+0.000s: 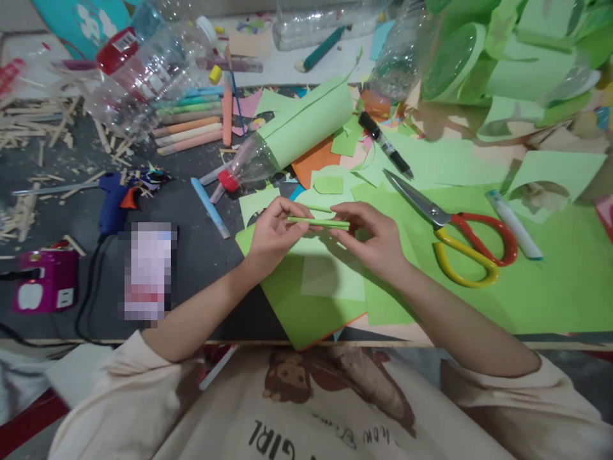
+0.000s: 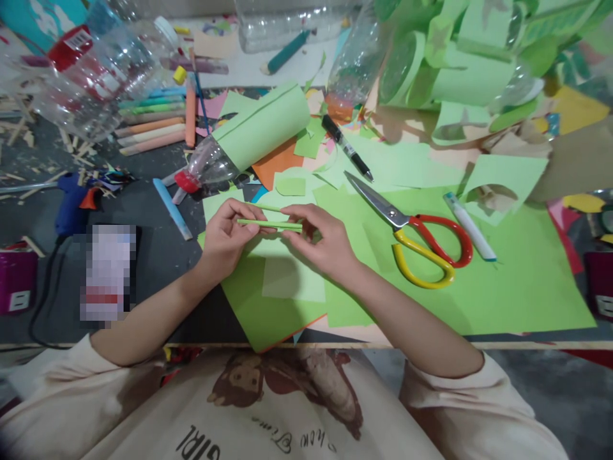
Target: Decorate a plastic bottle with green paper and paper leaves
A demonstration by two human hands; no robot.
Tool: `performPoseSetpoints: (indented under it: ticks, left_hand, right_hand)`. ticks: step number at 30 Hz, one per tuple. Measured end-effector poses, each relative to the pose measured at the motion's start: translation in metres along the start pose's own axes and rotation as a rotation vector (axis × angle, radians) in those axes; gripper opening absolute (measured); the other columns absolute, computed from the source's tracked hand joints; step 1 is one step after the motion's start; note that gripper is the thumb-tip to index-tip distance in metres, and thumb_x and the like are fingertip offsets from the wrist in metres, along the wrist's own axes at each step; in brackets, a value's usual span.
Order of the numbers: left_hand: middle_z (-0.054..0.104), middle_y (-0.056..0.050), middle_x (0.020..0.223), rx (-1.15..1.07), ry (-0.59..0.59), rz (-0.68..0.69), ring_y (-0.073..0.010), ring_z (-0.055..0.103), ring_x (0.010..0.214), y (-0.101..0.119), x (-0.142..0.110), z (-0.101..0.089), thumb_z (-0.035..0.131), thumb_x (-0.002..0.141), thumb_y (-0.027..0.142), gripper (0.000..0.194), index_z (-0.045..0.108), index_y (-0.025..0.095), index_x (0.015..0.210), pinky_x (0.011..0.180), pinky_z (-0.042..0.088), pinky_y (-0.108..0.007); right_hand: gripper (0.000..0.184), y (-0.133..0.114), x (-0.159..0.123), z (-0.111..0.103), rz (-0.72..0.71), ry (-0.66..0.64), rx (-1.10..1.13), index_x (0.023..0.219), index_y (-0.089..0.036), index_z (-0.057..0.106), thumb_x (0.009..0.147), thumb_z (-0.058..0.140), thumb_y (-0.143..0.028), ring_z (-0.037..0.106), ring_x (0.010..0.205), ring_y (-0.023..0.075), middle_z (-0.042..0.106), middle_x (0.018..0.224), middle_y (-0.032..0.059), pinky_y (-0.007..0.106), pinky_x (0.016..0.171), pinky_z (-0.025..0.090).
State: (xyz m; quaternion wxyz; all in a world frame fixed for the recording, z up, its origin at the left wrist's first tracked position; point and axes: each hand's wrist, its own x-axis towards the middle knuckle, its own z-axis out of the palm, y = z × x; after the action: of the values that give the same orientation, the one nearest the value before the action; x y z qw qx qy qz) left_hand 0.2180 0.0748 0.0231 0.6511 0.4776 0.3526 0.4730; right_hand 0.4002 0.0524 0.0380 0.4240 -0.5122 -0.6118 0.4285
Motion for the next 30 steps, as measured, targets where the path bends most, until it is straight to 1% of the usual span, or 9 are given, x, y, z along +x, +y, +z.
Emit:
performPoseSetpoints:
  ticks: [5,7,9,11,14,16,21,26,30]
  left_hand:
    - [0.061,0.001,0.084,0.005,-0.052,0.073,-0.0089,0.063,0.077,0.001,-0.002,0.0,0.073,0.08,0.031,0.026,0.051,0.019,0.083,0.072,0.057,-0.022]
    - [0.062,0.001,0.085,0.048,-0.064,0.103,-0.0087,0.062,0.078,0.0,-0.002,-0.001,0.073,0.08,0.03,0.025,0.05,0.02,0.085,0.071,0.056,-0.021]
    - [0.063,0.001,0.086,0.115,-0.07,0.133,-0.0089,0.063,0.079,0.0,-0.003,-0.003,0.073,0.079,0.029,0.025,0.051,0.021,0.088,0.071,0.055,-0.02]
    - [0.066,-0.001,0.089,0.211,-0.085,0.142,-0.011,0.065,0.084,0.002,-0.004,-0.004,0.075,0.077,0.034,0.028,0.055,0.021,0.092,0.075,0.055,-0.022]
    - [0.071,-0.005,0.095,0.395,-0.112,0.099,-0.0154,0.068,0.087,0.005,-0.004,-0.004,0.078,0.073,0.041,0.034,0.064,0.02,0.096,0.077,0.054,-0.024]
    - [0.073,-0.006,0.092,0.506,-0.121,0.099,-0.0166,0.069,0.085,0.008,-0.004,-0.004,0.075,0.075,0.043,0.029,0.069,0.019,0.092,0.075,0.054,-0.025]
    - [0.075,-0.006,0.082,0.661,-0.127,0.273,-0.0154,0.069,0.077,0.009,-0.004,-0.004,0.069,0.083,0.038,0.019,0.072,0.019,0.085,0.073,0.053,-0.027]
    - [0.076,-0.006,0.078,0.721,-0.119,0.459,-0.0137,0.068,0.071,0.005,-0.004,-0.005,0.069,0.084,0.032,0.014,0.072,0.018,0.085,0.066,0.052,-0.025]
    - [0.075,-0.006,0.077,0.742,-0.126,0.556,-0.013,0.068,0.069,0.004,-0.003,-0.005,0.07,0.083,0.026,0.01,0.071,0.018,0.087,0.063,0.051,-0.023]
  right_hand:
    - [0.007,0.006,0.001,0.0,-0.285,0.078,-0.131,0.088,-0.025,0.068,0.082,0.066,-0.023,0.061,0.067,0.0149,0.07,0.08,0.0022,0.028,0.055,0.047]
    - [0.008,0.009,0.001,0.001,-0.398,0.114,-0.157,0.086,-0.025,0.068,0.082,0.065,-0.018,0.061,0.066,0.0139,0.07,0.078,0.0012,0.026,0.054,0.047]
    - [0.01,0.011,0.001,0.001,-0.455,0.124,-0.171,0.085,-0.024,0.067,0.083,0.064,-0.015,0.062,0.068,0.0133,0.07,0.078,0.0008,0.026,0.055,0.047]
    - [0.011,0.012,0.001,0.002,-0.478,0.122,-0.184,0.086,-0.025,0.066,0.084,0.063,-0.015,0.063,0.07,0.0135,0.069,0.078,0.0008,0.026,0.057,0.048]
    - [0.009,0.012,0.001,0.002,-0.502,0.113,-0.188,0.087,-0.026,0.066,0.085,0.063,-0.017,0.065,0.072,0.0143,0.07,0.079,0.0005,0.028,0.06,0.05]
    - [0.007,0.012,0.0,0.002,-0.516,0.103,-0.187,0.087,-0.026,0.066,0.086,0.063,-0.02,0.066,0.072,0.0146,0.07,0.079,0.0004,0.029,0.059,0.051]
    - [0.005,0.012,-0.001,0.002,-0.522,0.072,-0.204,0.088,-0.026,0.065,0.089,0.061,-0.023,0.066,0.073,0.0144,0.07,0.079,0.001,0.028,0.058,0.051]
    - [0.003,0.009,-0.001,0.002,-0.525,0.048,-0.186,0.088,-0.025,0.063,0.09,0.061,-0.026,0.065,0.073,0.0139,0.069,0.078,0.0012,0.026,0.057,0.05]
    - [0.005,0.009,-0.001,0.003,-0.521,0.032,-0.19,0.087,-0.026,0.062,0.09,0.061,-0.027,0.065,0.071,0.0141,0.068,0.077,0.0008,0.027,0.057,0.05]
